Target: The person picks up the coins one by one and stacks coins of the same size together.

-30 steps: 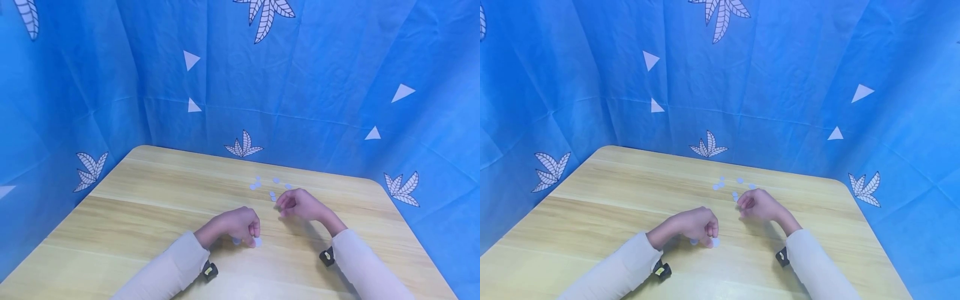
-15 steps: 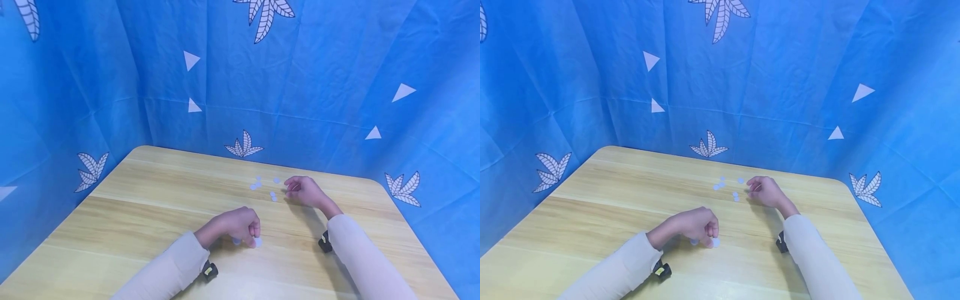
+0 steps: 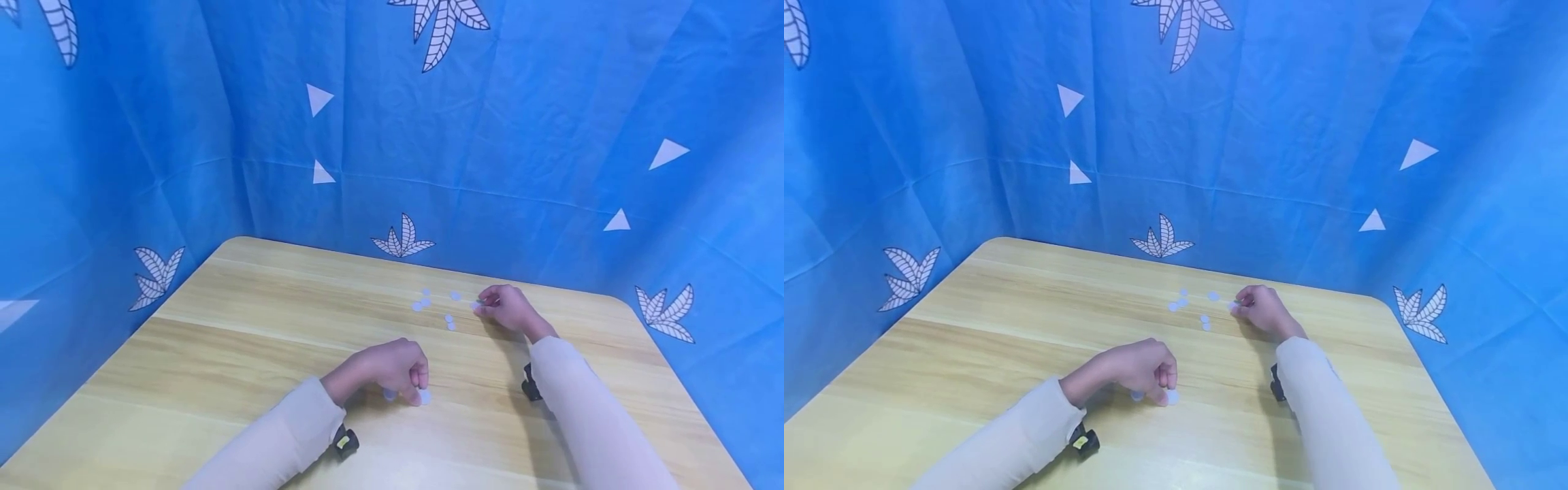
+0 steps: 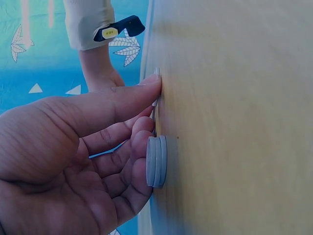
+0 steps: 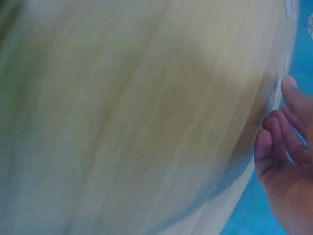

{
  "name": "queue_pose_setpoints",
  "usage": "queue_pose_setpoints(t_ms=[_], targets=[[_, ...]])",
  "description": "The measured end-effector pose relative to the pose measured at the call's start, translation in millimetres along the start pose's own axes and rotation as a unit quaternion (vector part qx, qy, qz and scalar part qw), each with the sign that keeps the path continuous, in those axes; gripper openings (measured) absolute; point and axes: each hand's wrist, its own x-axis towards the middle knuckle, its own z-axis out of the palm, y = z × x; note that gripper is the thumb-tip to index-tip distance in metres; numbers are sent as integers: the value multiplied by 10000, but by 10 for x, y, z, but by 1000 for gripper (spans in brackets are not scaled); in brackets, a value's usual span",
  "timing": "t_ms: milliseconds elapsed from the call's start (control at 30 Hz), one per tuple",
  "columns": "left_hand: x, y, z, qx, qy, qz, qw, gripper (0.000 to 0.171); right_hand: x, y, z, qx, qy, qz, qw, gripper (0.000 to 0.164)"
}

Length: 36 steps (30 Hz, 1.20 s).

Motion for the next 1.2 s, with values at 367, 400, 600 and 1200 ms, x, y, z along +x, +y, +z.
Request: queue_pose_setpoints(t_ms=[367,400,600,1200], targets=[[10,12,1,42,1,-101,9999,21,85,-22,-66,154,-467,358,9981,26],[9,15,1,33,-5,-95,9999,21,90,-26,-76,228,-525,462,9973,26],[14,23,4,23,-23,-43,10000,20,92,-61,-116,552,-838,823,9915,24],[7,14,1,21,-18,-77,10000,21,136,-85,-97,844,-805,630,9912,23]])
